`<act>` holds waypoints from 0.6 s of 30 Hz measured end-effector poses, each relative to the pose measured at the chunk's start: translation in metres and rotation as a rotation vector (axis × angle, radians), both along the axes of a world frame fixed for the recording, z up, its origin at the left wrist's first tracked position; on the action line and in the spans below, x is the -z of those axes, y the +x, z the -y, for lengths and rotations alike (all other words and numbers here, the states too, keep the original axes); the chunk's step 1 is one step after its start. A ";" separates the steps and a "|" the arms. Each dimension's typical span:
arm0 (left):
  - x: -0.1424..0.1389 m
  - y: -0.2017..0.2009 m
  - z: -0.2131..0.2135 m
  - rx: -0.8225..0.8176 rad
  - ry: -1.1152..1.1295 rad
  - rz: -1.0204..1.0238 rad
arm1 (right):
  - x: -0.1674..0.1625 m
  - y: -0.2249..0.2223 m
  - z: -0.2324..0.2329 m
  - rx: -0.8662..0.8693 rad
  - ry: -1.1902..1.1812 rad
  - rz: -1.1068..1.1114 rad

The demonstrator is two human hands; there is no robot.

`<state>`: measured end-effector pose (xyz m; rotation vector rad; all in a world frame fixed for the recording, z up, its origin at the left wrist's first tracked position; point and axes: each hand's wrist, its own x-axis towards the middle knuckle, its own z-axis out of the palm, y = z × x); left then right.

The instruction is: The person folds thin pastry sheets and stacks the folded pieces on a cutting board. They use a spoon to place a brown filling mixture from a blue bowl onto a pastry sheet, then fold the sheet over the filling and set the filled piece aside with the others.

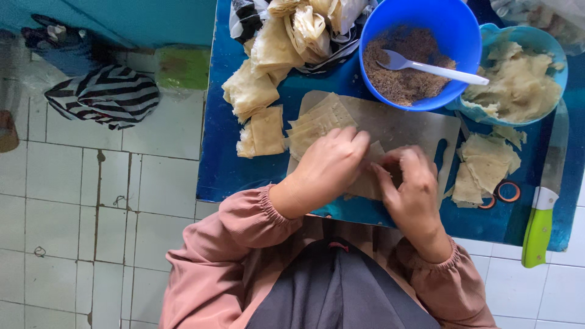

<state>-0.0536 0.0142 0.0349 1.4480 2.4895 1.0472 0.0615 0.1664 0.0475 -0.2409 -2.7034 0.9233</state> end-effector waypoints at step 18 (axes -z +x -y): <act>-0.013 0.064 0.022 -0.068 -0.188 -0.310 | -0.008 0.029 0.017 -0.108 0.343 -0.054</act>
